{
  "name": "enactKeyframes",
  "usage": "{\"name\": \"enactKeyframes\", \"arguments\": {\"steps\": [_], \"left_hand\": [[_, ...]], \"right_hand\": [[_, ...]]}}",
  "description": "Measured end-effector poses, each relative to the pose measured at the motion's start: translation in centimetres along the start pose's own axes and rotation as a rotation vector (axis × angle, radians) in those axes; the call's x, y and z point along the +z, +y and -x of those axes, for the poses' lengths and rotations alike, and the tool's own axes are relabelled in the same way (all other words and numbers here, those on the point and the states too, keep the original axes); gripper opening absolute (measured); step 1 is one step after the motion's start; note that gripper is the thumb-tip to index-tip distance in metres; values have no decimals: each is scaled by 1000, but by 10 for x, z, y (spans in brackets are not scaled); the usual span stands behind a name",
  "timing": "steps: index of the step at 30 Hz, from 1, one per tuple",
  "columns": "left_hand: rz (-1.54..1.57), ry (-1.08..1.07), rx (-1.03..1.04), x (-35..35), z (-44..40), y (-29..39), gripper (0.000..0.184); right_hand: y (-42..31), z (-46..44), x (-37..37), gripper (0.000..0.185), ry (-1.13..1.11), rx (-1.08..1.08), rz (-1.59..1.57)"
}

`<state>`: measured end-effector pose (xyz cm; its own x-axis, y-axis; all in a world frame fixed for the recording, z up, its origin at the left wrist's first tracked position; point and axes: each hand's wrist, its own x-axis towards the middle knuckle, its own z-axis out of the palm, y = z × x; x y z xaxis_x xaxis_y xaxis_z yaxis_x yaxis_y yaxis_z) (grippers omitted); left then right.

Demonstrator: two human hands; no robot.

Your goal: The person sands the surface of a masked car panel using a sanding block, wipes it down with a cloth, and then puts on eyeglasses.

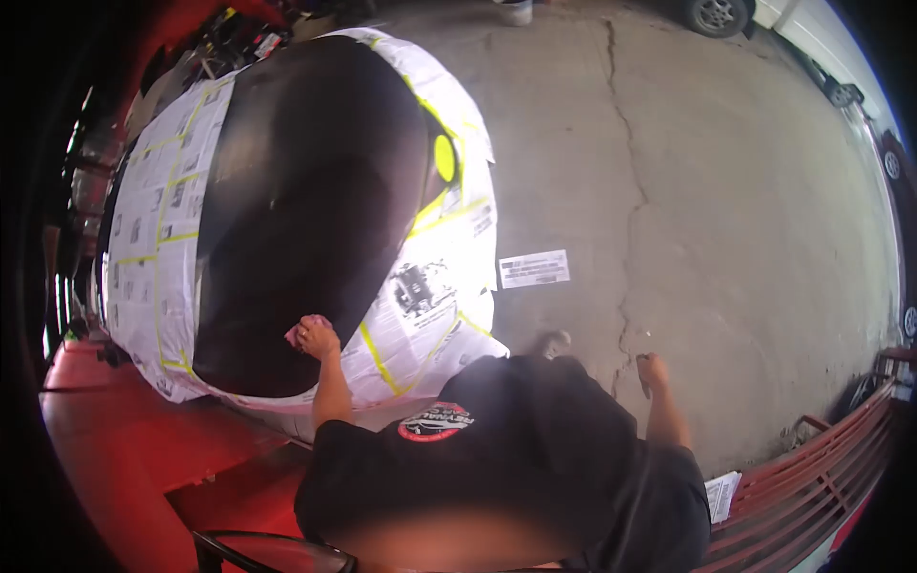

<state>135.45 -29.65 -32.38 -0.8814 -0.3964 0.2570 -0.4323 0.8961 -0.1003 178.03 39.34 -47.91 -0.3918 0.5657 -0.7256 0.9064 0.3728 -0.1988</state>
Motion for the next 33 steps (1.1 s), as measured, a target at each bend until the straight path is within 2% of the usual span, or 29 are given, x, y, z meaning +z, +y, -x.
{"name": "enactKeyframes", "arguments": {"steps": [2,4,5,6,7,8,9,10,12,14,15,16,17,18,19,20,21,22,23,24,25,26,27,28,29,30,31,32,33], "left_hand": [[-26,-114,-90,0,-10,6,35],[-41,-133,-190,-6,-13,20,35],[-49,-160,-169,2,-23,18,35],[-150,-233,-90,14,-35,15,36],[-257,-310,-15,22,-29,14,38],[-271,-342,-16,20,-17,26,38],[-166,-310,-127,11,-13,48,39],[-66,-269,-239,3,-10,69,41],[-49,-241,-263,0,-9,87,38],[165,-601,-360,-18,-29,120,34],[186,-600,-376,-9,-42,179,34],[251,-279,-291,-8,-34,220,34],[302,27,-199,-9,-23,256,35],[487,63,-119,-7,-28,309,38],[855,-163,-196,-20,-33,374,42],[875,-36,16,4,-36,425,46],[921,-411,-77,-51,-37,496,49],[1166,-490,25,-67,-36,554,46],[1286,-782,117,-31,-39,594,45],[1365,-904,114,-92,-39,648,43],[1482,-940,184,-73,-32,686,41],[1449,-986,290,-99,-37,725,41],[1426,-907,457,-86,-38,764,46],[1414,-1131,421,-127,-54,797,45],[1386,-1171,457,-144,-66,828,44],[1372,-912,675,-125,-68,860,42],[1352,-1179,582,-129,-81,889,43],[1355,-1177,605,-116,-89,918,42],[1520,-1279,555,-81,-88,951,43]], "right_hand": [[-3,-10,-22,38,178,-92,-122],[-22,-35,-28,38,162,-76,-151],[-57,-9,-45,38,180,-114,-356],[-87,0,-62,38,90,-92,-370],[-93,-23,-50,39,115,-151,-311],[-125,-9,-69,42,41,-171,-327],[-128,-27,-64,43,73,-297,-295],[-135,-37,-74,43,55,-289,-277],[-158,-54,-96,48,28,-364,-148],[-186,-68,-138,45,-61,-319,-227],[-205,-111,-164,45,32,-302,-337],[-207,-127,-173,46,116,-258,-456],[-225,-136,-195,42,76,-223,-523],[-245,-155,-213,42,80,-208,-506],[-261,-174,-226,40,31,-271,-645],[-280,-191,-242,38,-17,-339,-785],[-309,-195,-276,36,-164,-345,-704],[-347,-197,-306,36,-167,-337,-698],[-388,-201,-333,36,-162,-362,-565],[-423,-209,-355,37,-156,-389,-436],[-453,-219,-372,37,-152,-392,-445],[-478,-230,-385,38,-55,-439,-550],[-499,-240,-396,38,43,-482,-656],[-519,-250,-409,38,47,-485,-664],[-538,-260,-422,43,-12,-512,-747],[-563,-274,-436,48,-74,-553,-828],[-588,-286,-447,54,-150,-531,-892],[-619,-289,-465,59,-274,-559,-1018],[-636,-315,-468,65,-264,-683,-972]]}}
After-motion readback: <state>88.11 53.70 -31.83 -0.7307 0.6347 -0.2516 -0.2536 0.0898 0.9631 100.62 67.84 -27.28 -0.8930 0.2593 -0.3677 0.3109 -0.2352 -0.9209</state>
